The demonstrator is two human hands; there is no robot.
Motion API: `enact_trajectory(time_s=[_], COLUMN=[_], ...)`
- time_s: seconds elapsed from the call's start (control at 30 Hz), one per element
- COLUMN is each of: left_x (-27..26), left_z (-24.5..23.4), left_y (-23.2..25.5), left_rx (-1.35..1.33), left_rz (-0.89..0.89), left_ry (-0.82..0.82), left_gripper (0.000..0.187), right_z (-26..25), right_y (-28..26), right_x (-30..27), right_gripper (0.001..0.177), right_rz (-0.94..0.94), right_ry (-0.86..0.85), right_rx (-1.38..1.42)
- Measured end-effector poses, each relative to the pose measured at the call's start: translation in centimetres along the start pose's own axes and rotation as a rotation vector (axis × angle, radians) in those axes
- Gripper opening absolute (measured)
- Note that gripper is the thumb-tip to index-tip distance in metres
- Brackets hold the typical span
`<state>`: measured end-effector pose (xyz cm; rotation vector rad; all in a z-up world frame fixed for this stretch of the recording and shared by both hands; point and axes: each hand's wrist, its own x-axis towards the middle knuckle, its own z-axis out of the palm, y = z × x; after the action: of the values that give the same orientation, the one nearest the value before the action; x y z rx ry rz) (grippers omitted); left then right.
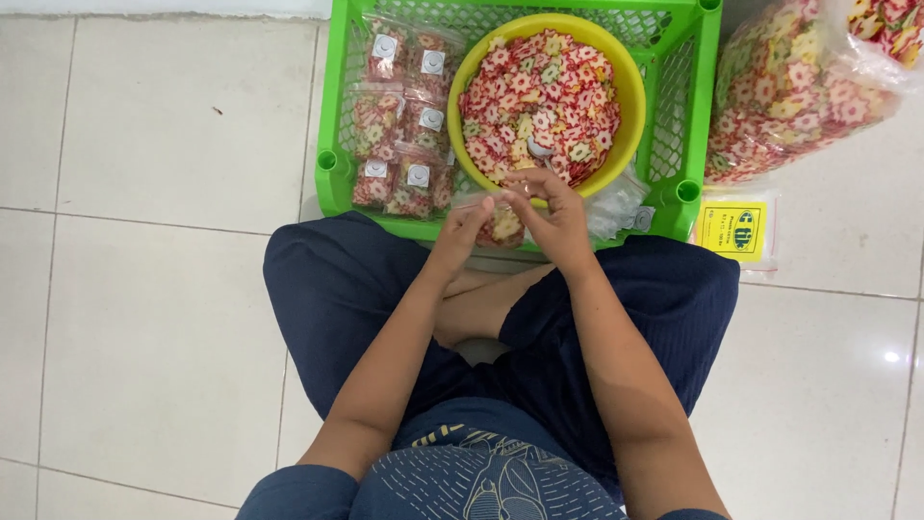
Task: Scooping colorful snacks from a bowl into small plastic bags using a spoon while sitting on the floor.
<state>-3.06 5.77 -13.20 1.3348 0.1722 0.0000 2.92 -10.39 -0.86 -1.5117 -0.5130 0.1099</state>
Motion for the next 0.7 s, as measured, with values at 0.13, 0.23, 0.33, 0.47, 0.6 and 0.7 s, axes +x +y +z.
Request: enact_trajectory(time_s=[0.13,0.23,0.33,0.47,0.6,0.7], left_x=[-0.5,-1.4,-0.8,-1.7,-1.5,-1.5], left_z=[0.2,3.2,1.7,2.7,2.2,1.9], left_y=[1.6,8.2,4.8,6.2,6.6,5.6], left_rx=[0.019,-0.008,0.079,0.141,0.095,0.195], left_rz=[-0.016,-0.074,-0.028,0.088,0.148,0.102], left_ry=[0.007,0.036,-0.080,-0.070,-0.121,-0.108], left_gripper=[0.048,0.046,0.076,0.081,0.077,0.079], right_z=[-0.4,-0.8,-0.6,-1.1,-1.2,-1.6], right_y=[1.6,1.8,-0.3,-0.8,-0.9,0.6], right_x=[-0.2,-0.1,0.5,0.9,1.1,0.8], right_gripper=[0.013,0.008,0.004,0.004,0.012,0.013], right_rz=[-0.077,-0.089,-0.165,-0.326,-0.367,-0.320], right_ry=[0.010,0.046,0.074,-0.052,-0.116,-0.157], right_rx=[-0.164,-0.216,-0.161,-0.251,-0.350,-0.378])
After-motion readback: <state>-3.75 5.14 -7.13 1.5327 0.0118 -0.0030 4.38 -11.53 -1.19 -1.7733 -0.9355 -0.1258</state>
